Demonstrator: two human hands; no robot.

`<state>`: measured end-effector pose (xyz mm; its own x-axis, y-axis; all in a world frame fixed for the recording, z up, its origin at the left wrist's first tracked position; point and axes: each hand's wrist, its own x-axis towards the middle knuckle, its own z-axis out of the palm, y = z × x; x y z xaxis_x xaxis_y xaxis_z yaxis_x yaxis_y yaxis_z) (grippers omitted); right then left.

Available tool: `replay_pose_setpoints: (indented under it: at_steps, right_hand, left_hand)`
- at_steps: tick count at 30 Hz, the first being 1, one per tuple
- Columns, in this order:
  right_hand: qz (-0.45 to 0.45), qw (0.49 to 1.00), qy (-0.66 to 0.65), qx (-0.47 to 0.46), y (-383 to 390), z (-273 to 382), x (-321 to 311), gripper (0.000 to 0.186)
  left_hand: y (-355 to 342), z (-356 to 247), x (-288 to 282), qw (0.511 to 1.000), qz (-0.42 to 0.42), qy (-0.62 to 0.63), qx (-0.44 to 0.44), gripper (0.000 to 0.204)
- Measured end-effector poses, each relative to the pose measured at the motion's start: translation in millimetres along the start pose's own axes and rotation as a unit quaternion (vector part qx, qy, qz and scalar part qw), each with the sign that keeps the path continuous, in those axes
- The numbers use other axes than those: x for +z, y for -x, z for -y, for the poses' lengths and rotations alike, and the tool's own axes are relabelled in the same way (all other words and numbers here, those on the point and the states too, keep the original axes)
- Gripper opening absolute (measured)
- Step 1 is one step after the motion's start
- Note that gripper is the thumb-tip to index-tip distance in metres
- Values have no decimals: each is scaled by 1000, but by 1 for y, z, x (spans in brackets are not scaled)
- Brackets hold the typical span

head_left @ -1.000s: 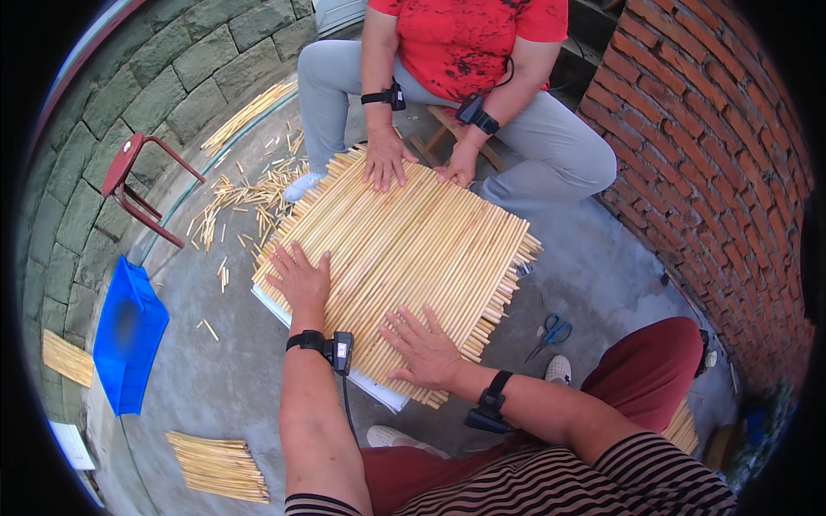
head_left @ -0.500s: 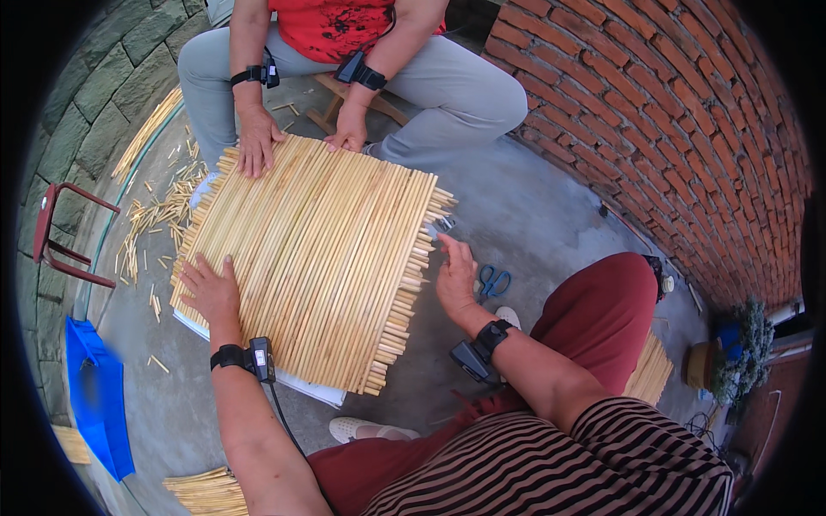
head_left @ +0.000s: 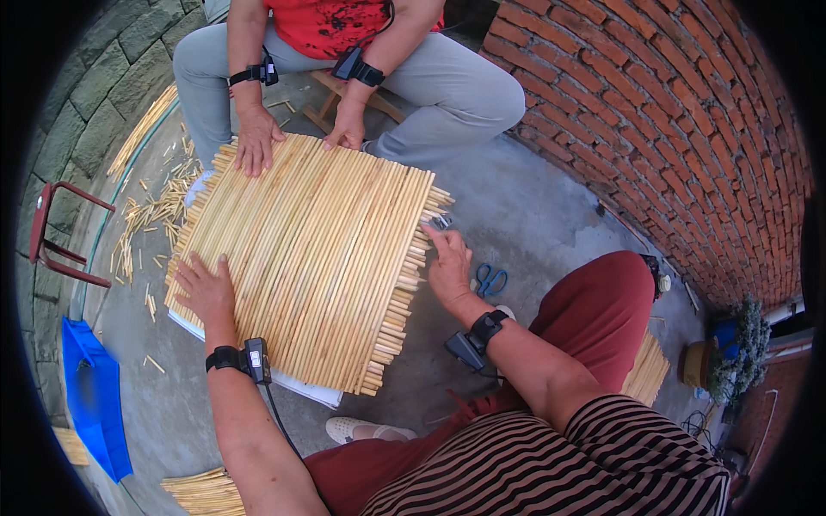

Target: The person weaves a bamboo mat by hand, aligning thin strips of bamboo on a flat surface and securing them with thread while receiving assistance from another person.

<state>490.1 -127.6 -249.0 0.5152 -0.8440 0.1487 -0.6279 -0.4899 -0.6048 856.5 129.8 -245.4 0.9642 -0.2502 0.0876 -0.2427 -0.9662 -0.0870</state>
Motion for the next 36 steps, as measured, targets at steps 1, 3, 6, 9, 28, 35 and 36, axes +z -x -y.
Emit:
replay_pose_setpoints:
  at_steps: [1, 3, 6, 9, 28, 35, 36]
  right_hand:
    - [-25, 997, 3, -79, -1, 5, -5, 70]
    - [-51, 979, 15, -196, 0, 22, -12, 66]
    - [78, 935, 36, -345, 9, 61, -1, 54]
    - [150, 921, 71, -353, 17, 90, 21, 70]
    - [172, 910, 118, -358, 17, 90, 52, 86]
    - [213, 900, 163, -345, 15, 94, 49, 86]
    - [205, 902, 157, -348, 16, 94, 48, 86]
  left_hand:
    - [0, 0, 0, 1000, 1, -9, -2, 82]
    - [-1, 0, 0, 1000, 0, -7, -2, 82]
    - [0, -1, 0, 1000, -1, -4, -1, 82]
    - [0, -1, -2, 1000, 0, -9, -4, 82]
    - [1, -1, -3, 1000, 2, -7, -6, 82]
    - [1, -1, -6, 1000, 6, 1, -3, 83]
    - [1, -1, -6, 1000, 3, 3, -3, 83]
